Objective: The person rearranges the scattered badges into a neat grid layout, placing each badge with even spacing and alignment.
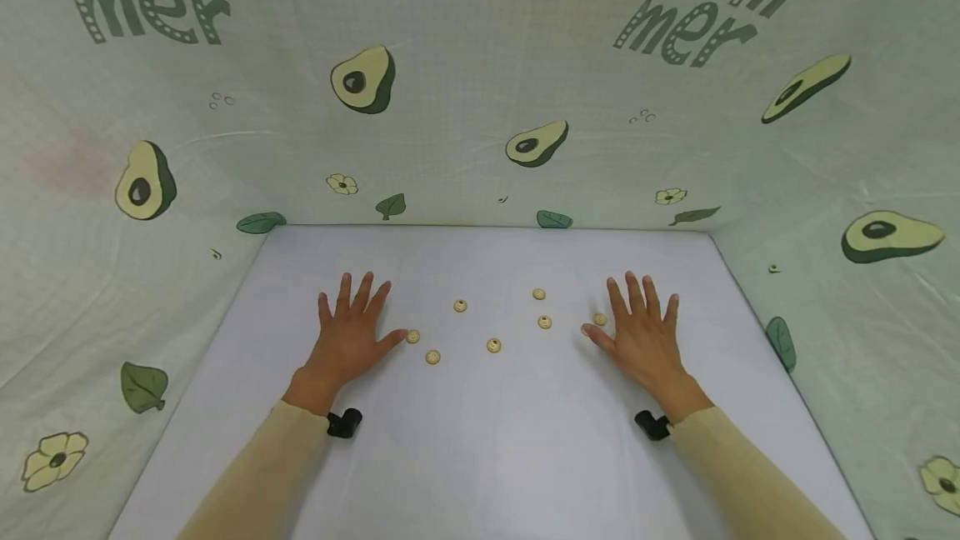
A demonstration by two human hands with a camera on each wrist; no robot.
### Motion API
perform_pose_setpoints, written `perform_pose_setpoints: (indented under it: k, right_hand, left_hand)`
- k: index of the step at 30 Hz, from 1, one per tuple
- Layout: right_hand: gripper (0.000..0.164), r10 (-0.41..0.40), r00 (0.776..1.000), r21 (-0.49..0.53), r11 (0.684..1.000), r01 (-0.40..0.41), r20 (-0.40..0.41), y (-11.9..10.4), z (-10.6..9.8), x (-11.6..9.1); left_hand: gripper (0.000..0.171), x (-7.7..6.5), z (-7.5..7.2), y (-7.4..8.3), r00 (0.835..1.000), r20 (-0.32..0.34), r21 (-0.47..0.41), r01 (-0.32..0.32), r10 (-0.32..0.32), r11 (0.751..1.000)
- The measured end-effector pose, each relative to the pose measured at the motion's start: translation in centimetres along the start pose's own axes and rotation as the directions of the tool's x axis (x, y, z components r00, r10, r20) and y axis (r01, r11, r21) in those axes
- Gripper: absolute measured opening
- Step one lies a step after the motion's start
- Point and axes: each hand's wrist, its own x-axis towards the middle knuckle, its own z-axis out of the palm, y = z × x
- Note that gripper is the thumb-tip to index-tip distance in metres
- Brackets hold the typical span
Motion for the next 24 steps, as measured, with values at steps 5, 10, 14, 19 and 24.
perform_pose_setpoints:
  k: [5,10,14,19,24]
  right_hand:
    - [0.088,-0.061,0.996,0.031,0.998,0.063,-0.072,-0.8,0.5,0.8]
    - [0.08,-0.123,0.978,0.075,0.988,0.137,-0.171,-2.0,1.0,1.9]
    - [0.07,-0.162,0.963,0.065,0.982,0.179,-0.215,-2.9,1.7,2.6]
    - [0.062,-0.186,0.966,0.052,0.979,0.198,-0.182,-3.8,2.2,3.5]
    - [0.053,-0.214,0.971,0.009,0.976,0.216,-0.102,-4.2,2.5,4.8]
  left_hand:
    - [0.081,0.3,1.0,0.3,0.999,-0.028,-0.039,-0.041,0.04,0.998]
    - [0.065,0.7,1.8,0.8,0.996,-0.03,-0.093,-0.082,0.08,0.992]
    - [0.054,1.0,2.4,1.0,0.996,-0.008,-0.104,-0.091,0.09,0.99]
    - [0.037,1.1,3.0,1.2,0.993,0.011,-0.104,-0.113,0.114,0.988]
    - [0.023,1.0,3.4,1.5,0.994,0.02,-0.13,-0.103,0.106,0.986]
